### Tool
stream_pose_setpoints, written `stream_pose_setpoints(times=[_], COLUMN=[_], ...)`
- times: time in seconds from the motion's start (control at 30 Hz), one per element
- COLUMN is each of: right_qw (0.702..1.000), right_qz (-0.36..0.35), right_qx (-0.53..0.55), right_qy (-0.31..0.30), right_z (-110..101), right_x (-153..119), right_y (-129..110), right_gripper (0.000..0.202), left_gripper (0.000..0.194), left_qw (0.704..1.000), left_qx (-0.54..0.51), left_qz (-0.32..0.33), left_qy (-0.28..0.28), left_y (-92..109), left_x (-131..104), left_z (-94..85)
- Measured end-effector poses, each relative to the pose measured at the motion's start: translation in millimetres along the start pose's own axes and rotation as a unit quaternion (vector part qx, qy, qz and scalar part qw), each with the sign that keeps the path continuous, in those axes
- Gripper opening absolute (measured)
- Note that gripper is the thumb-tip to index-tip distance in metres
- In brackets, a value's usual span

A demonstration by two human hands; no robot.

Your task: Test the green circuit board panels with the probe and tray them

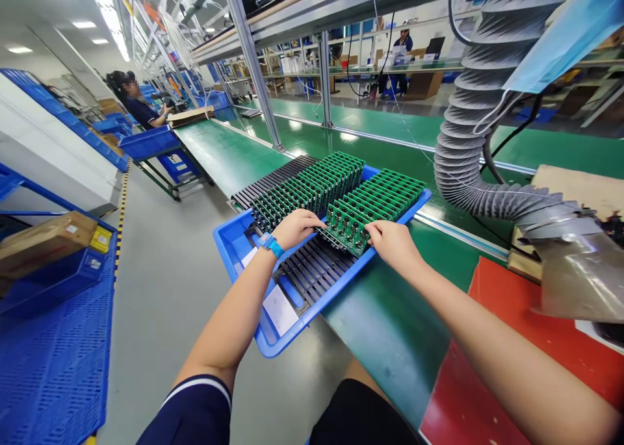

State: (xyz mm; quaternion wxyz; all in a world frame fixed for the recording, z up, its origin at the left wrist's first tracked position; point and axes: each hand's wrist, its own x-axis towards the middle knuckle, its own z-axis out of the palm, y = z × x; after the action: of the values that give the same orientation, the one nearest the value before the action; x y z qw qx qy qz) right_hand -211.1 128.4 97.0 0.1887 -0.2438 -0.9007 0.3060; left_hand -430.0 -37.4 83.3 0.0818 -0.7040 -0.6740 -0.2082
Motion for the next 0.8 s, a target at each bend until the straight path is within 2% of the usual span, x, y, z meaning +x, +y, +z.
stream_pose_setpoints(times=[0.17, 0.4, 0.5, 0.8], right_qw=[0.999, 0.997, 0.996, 0.993], right_qz=[-0.015, -0.027, -0.028, -0.023], right_qx=[-0.037, -0.069, -0.08, -0.107], right_qy=[0.015, 0.012, 0.019, 0.039], right_z=[-1, 0, 0, -1], right_x=[-2, -5, -7, -9], right_y=[-1, 0, 2, 5], right_gripper=[0.027, 0.032, 0.031, 0.026], left_gripper=[0.04, 0.034, 0.024, 0.02], left_qw=[1.0, 0.996, 0.993, 0.989], left_qx=[-0.01, -0.018, -0.03, -0.051], left_qz=[-0.01, -0.072, -0.091, -0.12], left_qy=[-0.003, 0.047, 0.062, 0.067], left_y=[0, 6, 11, 12], left_x=[1, 5, 9, 13], left_z=[-1.0, 12.1, 15.0, 16.1])
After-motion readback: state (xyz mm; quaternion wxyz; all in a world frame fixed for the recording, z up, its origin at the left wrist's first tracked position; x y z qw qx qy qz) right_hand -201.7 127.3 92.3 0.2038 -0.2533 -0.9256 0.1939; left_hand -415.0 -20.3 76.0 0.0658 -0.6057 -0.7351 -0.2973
